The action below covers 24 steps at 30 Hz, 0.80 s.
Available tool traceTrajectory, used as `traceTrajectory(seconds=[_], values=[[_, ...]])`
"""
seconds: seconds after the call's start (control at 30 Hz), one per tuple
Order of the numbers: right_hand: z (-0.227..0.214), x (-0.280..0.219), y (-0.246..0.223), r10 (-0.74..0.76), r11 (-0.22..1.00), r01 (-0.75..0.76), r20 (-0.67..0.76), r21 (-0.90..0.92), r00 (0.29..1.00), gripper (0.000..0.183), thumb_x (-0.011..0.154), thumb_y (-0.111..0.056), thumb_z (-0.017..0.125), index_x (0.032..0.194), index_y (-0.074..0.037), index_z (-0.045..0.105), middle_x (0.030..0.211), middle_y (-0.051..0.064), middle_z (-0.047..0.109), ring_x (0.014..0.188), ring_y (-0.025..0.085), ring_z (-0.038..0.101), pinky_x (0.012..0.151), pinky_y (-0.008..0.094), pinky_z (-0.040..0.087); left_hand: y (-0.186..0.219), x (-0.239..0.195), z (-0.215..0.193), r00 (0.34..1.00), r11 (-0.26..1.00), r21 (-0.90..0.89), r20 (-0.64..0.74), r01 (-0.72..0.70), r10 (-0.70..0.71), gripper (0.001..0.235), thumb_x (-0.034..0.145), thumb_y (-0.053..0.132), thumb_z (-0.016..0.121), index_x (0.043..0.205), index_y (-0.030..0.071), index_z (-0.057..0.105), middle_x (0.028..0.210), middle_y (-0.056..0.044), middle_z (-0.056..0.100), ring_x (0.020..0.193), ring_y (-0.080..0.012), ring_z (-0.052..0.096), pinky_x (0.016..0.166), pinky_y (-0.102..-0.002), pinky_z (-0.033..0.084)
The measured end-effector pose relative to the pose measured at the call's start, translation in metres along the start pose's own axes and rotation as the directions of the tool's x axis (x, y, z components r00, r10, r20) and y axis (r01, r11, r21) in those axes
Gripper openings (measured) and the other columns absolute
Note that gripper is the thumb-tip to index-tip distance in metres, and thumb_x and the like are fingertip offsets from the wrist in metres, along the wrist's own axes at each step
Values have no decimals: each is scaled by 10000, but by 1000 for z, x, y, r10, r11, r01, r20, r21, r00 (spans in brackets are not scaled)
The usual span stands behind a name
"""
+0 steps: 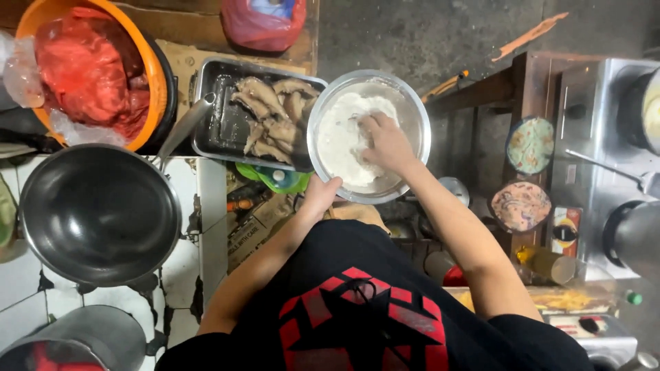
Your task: Breading pieces of meat in a bowl of flour and placing them into a frying pan with hot oil.
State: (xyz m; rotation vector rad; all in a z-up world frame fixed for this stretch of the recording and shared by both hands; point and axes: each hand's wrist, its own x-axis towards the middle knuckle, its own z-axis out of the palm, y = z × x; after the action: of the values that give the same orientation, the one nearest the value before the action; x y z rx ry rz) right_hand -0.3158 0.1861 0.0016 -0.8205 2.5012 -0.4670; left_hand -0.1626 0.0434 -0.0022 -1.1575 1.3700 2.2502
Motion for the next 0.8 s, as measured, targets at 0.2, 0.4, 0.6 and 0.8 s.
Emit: traceTrajectory(seconds=[0.2,0.4,0.6,0.8], values=[[4,18,13,-4,996,-3,73,89,997,681,799,-60,721,1445,-102,511,1375,209,531,1311,419,558,1066,511,501,6,3,24,996,999,11,-80,36,-35,773,827,82,689,1417,-215,287,1420,-511,277,990,-586,630,761,-519,659],[7,16,40,65,998,-64,223,-12,973,847,784,-327,807,1521,-138,434,1483,197,495,1366,391,528,1086,580,474,28,-7,42,994,997,-78,-102,26,-34,818,864,72,660,1467,-222,192,1459,-506,205,1147,-659,496,835,-571,617],[13,17,57,-85,961,81,3,265,996,616,754,-130,752,1334,-24,575,1284,268,550,1214,500,594,1011,557,512,-1,24,47,996,999,-34,-89,-22,19,811,868,86,679,1455,-232,219,1459,-469,278,1141,-637,525,830,-607,601],[5,33,36,-316,948,317,33,-20,948,841,687,-202,857,1422,-33,483,1426,358,422,1316,606,477,1069,678,431,8,24,56,989,745,662,-144,83,17,522,859,486,680,1109,37,766,895,-113,786,893,-319,771,753,-517,607]])
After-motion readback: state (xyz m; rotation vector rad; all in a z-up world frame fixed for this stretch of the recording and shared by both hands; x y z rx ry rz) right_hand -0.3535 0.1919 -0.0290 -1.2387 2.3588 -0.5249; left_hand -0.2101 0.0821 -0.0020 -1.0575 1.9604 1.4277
